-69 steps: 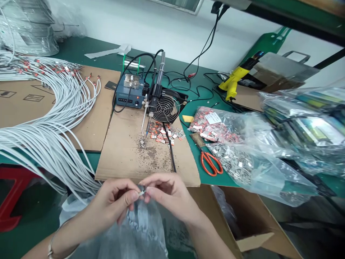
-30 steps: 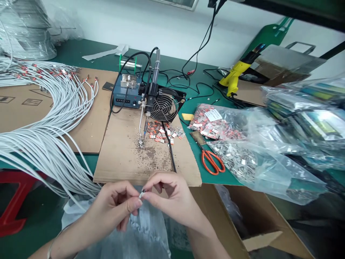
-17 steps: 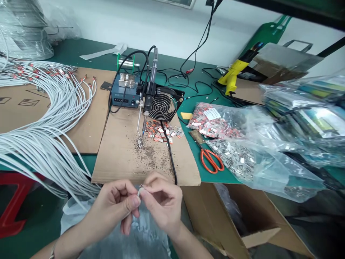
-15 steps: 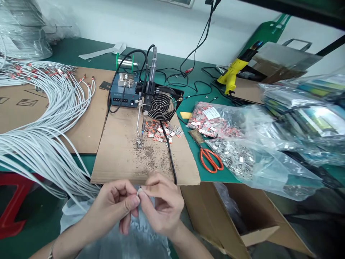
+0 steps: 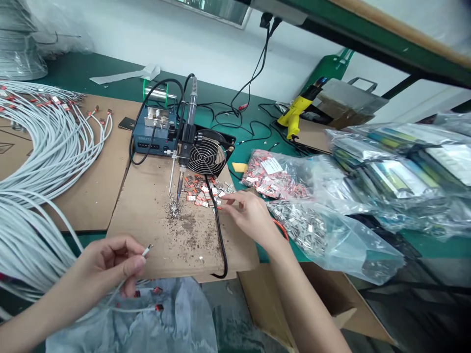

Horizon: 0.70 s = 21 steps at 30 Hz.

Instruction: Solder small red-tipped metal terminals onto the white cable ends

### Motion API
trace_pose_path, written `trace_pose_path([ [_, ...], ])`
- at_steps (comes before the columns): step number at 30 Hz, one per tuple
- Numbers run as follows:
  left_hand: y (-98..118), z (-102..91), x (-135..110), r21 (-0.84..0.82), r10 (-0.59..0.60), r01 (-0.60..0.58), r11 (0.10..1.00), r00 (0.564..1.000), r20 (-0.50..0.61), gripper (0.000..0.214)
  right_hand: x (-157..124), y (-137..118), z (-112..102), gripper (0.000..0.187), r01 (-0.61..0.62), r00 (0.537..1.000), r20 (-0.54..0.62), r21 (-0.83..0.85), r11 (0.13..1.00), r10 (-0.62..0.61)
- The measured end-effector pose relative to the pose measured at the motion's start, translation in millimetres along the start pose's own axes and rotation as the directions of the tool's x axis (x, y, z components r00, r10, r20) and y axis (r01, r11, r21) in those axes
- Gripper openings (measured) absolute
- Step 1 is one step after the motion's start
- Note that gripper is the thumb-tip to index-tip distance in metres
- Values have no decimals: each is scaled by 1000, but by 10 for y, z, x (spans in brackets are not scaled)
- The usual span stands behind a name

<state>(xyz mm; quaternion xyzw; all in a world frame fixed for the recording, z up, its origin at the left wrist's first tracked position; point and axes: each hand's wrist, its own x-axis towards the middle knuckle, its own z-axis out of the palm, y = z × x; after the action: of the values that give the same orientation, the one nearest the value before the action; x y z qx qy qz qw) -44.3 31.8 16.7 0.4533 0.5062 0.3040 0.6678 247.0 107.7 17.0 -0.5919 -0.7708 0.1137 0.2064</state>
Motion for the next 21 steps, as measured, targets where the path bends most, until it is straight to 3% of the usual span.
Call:
trace_pose_path([
  [6,223,-156,334,308,46,-44,950,999,1,22,139,102,68,7,39,987,156,15,999,-41],
  [12,418,-132,741,373,34,-101,922,983,181,15,141,125,-6,6,34,967,249,85,996,-54],
  [16,465,-89,892,349,-14,-75,934,969,248,12,50,0,-54,6,-25,971,234,300,954,-48],
  [21,510,-98,970,359,-91,-8,933,962,257,12,23,-333,81,2,-124,951,301,598,792,-78],
])
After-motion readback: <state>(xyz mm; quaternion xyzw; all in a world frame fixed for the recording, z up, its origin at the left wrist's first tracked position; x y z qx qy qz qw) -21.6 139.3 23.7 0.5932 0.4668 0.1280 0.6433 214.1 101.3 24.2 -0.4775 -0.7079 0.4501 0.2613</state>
